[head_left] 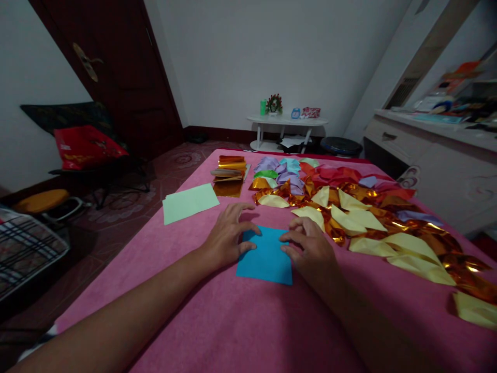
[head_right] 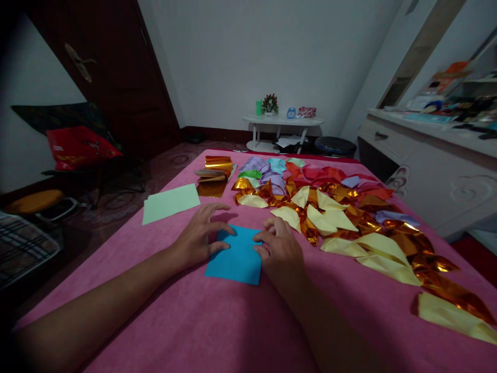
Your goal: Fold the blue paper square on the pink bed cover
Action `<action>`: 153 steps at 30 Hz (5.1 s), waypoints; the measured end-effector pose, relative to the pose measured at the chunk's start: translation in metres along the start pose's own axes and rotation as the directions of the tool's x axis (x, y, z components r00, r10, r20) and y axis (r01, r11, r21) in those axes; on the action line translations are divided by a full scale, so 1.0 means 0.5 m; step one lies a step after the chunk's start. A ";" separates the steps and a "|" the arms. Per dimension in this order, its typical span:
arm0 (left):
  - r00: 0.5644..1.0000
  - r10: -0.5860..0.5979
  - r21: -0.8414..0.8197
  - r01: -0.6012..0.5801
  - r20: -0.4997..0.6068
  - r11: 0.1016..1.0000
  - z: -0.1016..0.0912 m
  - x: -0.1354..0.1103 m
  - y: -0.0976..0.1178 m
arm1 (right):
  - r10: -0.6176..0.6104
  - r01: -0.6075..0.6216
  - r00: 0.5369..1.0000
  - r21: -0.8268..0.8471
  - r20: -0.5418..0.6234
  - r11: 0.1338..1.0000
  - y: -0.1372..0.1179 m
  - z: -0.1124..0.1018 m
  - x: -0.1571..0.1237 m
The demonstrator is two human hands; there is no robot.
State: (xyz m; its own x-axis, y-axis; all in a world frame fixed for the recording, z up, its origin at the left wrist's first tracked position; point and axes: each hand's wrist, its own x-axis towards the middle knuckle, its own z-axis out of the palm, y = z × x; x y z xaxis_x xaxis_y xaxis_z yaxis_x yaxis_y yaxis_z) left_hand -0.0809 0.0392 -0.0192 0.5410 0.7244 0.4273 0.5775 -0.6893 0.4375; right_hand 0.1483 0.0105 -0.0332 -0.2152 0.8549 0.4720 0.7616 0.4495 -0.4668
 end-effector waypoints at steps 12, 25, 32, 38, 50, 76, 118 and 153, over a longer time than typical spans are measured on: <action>0.861 0.178 -0.316 -0.021 0.476 0.949 -0.054 0.003 0.009 | -0.236 0.066 0.838 0.338 0.493 0.939 0.001 -0.066 0.005; 0.833 0.152 -0.197 -0.053 0.531 0.979 -0.067 -0.003 0.029 | -0.195 -0.017 0.842 0.387 0.503 0.922 -0.014 -0.062 0.006; 0.865 0.117 -0.256 0.014 0.488 0.966 -0.061 0.002 0.028 | -0.048 -0.198 0.883 0.464 0.467 0.864 -0.010 -0.038 0.012; 0.878 0.101 -0.408 0.113 0.468 0.906 -0.058 0.010 0.012 | 0.071 -0.257 0.925 0.478 0.373 0.840 -0.006 -0.022 0.006; 0.890 0.122 -0.367 0.054 0.439 0.929 -0.049 0.001 0.009 | 0.138 -0.282 0.943 0.512 0.302 0.811 -0.011 -0.017 0.000; 0.914 -0.095 -0.470 0.290 0.395 0.834 -0.029 0.000 -0.014 | 0.125 -0.217 0.962 0.403 0.243 0.889 -0.011 -0.008 -0.002; 0.936 -0.320 0.015 0.321 0.145 0.947 -0.010 0.000 -0.017 | 0.163 -0.179 0.982 0.202 0.094 0.963 0.001 0.018 -0.003; 0.955 -0.187 -0.219 0.238 0.230 0.946 0.016 0.019 -0.027 | 0.311 -0.375 0.917 0.277 0.250 0.884 -0.005 0.026 0.005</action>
State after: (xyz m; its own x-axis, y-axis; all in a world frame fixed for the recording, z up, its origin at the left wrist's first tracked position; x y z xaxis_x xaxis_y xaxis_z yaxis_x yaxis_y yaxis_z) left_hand -0.0786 0.0556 -0.0273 0.5492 0.8232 0.1439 0.5413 -0.4817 0.6892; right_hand 0.1379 0.0150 -0.0403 -0.1136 0.9884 0.1008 0.5850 0.1485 -0.7973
